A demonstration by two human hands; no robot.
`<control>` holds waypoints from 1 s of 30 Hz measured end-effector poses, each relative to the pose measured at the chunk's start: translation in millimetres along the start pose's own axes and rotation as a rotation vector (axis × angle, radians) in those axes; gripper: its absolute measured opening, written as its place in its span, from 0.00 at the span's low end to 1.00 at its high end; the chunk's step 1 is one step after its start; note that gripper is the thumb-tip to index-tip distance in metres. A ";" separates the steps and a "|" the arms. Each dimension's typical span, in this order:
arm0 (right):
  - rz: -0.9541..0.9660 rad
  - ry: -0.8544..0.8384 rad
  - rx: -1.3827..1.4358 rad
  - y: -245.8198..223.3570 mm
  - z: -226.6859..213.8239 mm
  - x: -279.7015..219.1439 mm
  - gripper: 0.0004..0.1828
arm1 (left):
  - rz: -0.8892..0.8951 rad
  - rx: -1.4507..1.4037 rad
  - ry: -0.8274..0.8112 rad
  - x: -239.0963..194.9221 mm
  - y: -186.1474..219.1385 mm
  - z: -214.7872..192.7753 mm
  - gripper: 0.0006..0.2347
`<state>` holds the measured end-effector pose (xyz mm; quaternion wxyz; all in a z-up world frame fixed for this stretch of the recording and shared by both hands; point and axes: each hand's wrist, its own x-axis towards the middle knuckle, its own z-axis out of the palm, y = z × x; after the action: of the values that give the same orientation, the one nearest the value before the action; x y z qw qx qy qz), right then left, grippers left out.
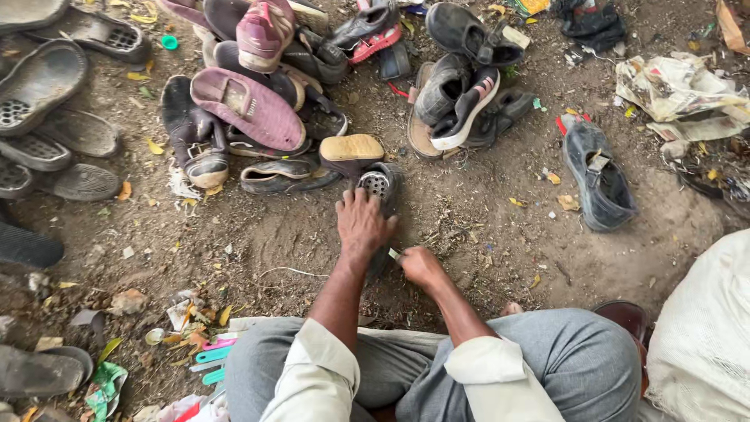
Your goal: The person uses a small blade to scrape and trim the edges of various old shoes and sandals while sitting on the ground.
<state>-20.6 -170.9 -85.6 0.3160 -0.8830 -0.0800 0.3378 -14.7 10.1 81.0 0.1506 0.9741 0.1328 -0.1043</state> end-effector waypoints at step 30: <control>0.139 0.088 0.223 -39.4 18.8 -66.2 0.16 | -0.442 -0.274 0.198 3.7 -19.3 36.6 0.18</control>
<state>-80.1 -153.9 -36.1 0.3911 -0.8598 0.0335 0.3266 -22.7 17.0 40.9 0.2407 0.8975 0.3691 -0.0198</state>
